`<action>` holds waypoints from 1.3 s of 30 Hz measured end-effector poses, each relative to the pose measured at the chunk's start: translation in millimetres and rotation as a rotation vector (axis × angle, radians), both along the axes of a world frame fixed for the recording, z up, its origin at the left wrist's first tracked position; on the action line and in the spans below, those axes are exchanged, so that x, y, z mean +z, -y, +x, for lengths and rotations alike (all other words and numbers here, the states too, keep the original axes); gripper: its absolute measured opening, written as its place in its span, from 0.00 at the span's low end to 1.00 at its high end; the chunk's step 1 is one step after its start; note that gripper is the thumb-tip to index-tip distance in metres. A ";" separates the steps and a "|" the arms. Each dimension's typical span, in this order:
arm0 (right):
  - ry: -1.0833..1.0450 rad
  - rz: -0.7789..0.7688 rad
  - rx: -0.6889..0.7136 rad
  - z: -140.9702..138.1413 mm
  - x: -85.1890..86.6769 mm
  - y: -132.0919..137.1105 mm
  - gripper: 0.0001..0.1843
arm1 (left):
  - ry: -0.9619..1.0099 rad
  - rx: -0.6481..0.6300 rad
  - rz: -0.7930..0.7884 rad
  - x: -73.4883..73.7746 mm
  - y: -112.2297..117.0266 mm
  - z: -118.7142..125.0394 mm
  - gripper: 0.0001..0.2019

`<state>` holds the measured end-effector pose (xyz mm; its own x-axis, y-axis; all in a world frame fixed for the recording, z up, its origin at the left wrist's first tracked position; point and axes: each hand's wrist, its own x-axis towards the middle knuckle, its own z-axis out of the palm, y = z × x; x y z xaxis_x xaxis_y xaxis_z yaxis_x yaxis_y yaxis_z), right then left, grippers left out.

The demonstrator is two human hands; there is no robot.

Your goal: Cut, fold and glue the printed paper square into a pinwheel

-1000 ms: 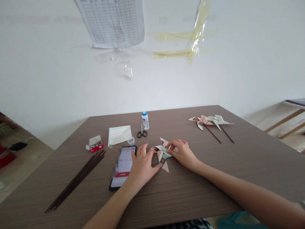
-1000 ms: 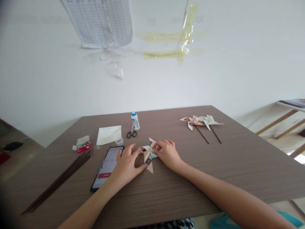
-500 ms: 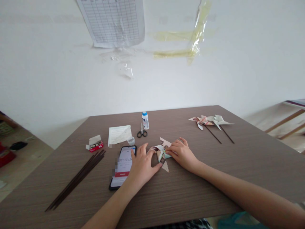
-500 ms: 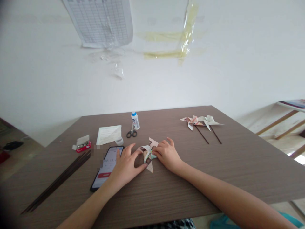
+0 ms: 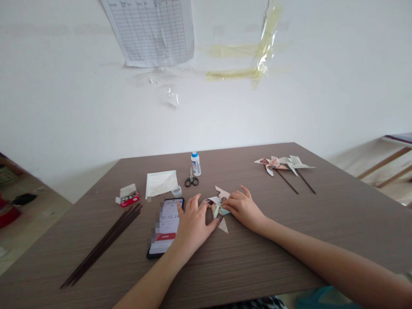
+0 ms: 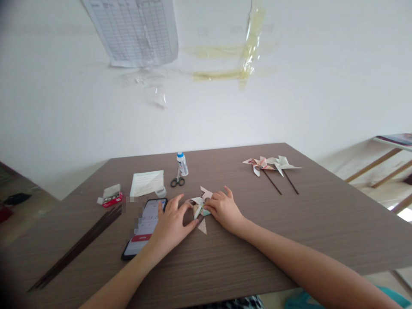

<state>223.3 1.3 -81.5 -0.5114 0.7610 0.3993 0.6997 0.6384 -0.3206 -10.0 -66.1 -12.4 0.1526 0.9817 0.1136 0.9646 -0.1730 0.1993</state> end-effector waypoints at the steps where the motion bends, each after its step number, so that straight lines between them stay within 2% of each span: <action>1: 0.003 0.004 0.001 -0.2 0.3 0.0 0.13 | -0.003 0.003 -0.006 0.1 0.2 0.4 0.21; 9: 0.031 0.037 0.003 -2.4 5.5 3.9 0.13 | 0.011 0.018 -0.004 -1.0 -0.5 1.8 0.22; 20: 0.110 -0.055 -0.009 -7.8 29.1 19.9 0.17 | 0.039 0.039 -0.025 2.7 -0.9 5.6 0.27; 28: 0.100 -0.082 0.034 -2.1 30.1 17.8 0.19 | 0.043 -0.111 -0.033 5.2 1.3 5.8 0.21; 39: 0.010 -0.148 0.072 8.0 30.6 8.0 0.12 | 0.001 -0.111 -0.018 4.1 -0.2 6.9 0.21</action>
<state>231.2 -6.6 -50.8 -0.5699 0.7725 0.2800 0.6575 0.6331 -0.4085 -3.2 -66.0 -8.4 0.2607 0.9606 0.0962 0.9393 -0.2754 0.2044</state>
